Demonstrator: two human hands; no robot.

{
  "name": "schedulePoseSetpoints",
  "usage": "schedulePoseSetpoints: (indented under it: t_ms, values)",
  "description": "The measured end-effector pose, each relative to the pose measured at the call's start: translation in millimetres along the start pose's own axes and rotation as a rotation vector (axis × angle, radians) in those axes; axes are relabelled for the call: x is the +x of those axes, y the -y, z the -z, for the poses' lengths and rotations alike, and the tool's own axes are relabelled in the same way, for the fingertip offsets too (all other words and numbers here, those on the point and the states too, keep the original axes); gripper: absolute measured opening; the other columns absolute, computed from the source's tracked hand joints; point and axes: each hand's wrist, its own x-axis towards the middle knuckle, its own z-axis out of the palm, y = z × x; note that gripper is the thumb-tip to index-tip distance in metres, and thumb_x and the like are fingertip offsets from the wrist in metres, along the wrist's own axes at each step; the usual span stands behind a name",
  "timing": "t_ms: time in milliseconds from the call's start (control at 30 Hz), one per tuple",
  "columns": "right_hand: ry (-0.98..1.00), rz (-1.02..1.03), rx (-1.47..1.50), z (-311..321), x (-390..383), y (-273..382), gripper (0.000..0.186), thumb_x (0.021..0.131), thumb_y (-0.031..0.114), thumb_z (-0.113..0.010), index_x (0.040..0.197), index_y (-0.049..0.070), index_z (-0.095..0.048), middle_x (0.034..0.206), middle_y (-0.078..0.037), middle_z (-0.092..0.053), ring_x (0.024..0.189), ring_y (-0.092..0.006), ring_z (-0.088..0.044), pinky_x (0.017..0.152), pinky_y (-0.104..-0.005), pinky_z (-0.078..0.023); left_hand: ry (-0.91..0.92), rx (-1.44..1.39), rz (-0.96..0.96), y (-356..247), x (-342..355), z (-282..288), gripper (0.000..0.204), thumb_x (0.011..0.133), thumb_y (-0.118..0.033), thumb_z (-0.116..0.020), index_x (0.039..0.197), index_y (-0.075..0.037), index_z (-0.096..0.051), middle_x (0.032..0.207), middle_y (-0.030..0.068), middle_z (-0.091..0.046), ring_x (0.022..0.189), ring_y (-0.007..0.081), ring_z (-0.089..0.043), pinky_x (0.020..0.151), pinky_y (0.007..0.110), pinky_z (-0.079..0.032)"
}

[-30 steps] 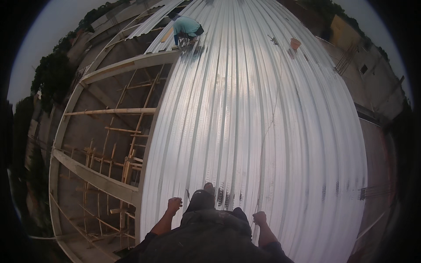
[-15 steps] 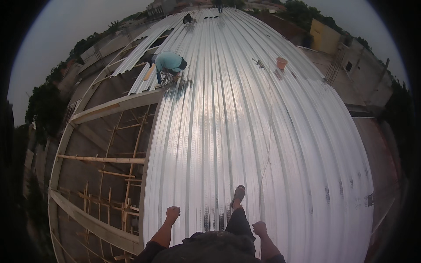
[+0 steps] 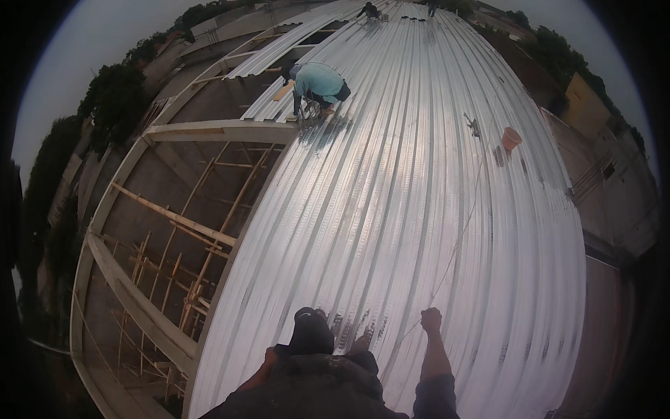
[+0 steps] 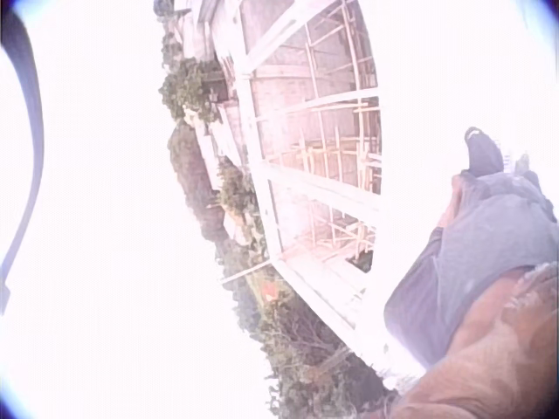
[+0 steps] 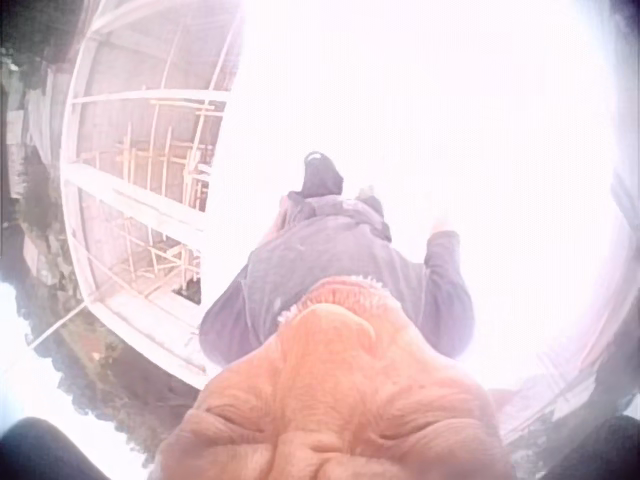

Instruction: The person hammers nails into a corrugated metal roof sheet using a hammer, securing it to the roof structure. The person then walks along the roof and picks up a nail from the surface.

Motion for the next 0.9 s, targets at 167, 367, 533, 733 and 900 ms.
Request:
schedulePoseSetpoints:
  t_ms: [167, 367, 533, 733, 900]
  values:
    - [-0.130, -0.018, 0.479, 39, 98, 146, 0.019, 0.089, 0.017, -0.071, 0.094, -0.001, -0.067, 0.074, -0.011, -0.069, 0.055, -0.0188, -0.067, 0.045, -0.0318, -0.052, 0.042, -0.240, 0.133, -120, 88, 32, 0.040, 0.085, -0.038, -0.065, 0.095, -0.001, -0.078, 0.085, 0.0192, -0.075, 0.082, 0.0321, -0.074, 0.078, 0.044, -0.057]
    - [0.071, -0.145, 0.432, -36, 138, 204, 0.018, 0.086, 0.014, -0.073, 0.090, -0.002, -0.066, 0.069, -0.011, -0.065, 0.053, -0.0189, -0.066, 0.042, -0.0323, -0.052, 0.094, 0.069, -0.211, -189, 293, 33, 0.039, 0.085, -0.038, -0.062, 0.096, -0.005, -0.079, 0.097, 0.0190, -0.075, 0.092, 0.0391, -0.072, 0.085, 0.046, -0.057]
    - [0.400, 0.388, -0.511, -45, 139, 239, 0.018, 0.092, 0.015, -0.059, 0.087, 0.002, -0.072, 0.074, -0.012, -0.070, 0.054, -0.0242, -0.068, 0.048, -0.0359, -0.052, 0.136, -0.194, -0.058, -345, 427, 134, 0.037, 0.087, -0.036, -0.061, 0.094, -0.004, -0.077, 0.099, 0.0247, -0.073, 0.097, 0.0433, -0.070, 0.089, 0.050, -0.055]
    - [0.254, -0.196, 0.217, -22, 210, 314, 0.012, 0.091, 0.012, -0.064, 0.089, 0.002, -0.070, 0.067, -0.010, -0.065, 0.051, -0.0253, -0.066, 0.043, -0.0356, -0.049, -0.135, 0.064, -0.237, -467, 633, 218, 0.035, 0.091, -0.031, -0.059, 0.088, 0.000, -0.074, 0.092, 0.0271, -0.071, 0.090, 0.0452, -0.069, 0.082, 0.054, -0.054]
    - [0.106, -0.447, 0.790, 21, 349, 347, 0.016, 0.091, 0.003, -0.063, 0.078, 0.010, -0.057, 0.059, 0.001, -0.049, 0.041, -0.0124, -0.050, 0.034, -0.0254, -0.037, -0.047, -0.048, -0.140, -604, 729, 252, 0.036, 0.088, -0.032, -0.062, 0.099, 0.000, -0.075, 0.101, 0.0253, -0.073, 0.102, 0.0420, -0.070, 0.091, 0.049, -0.054]
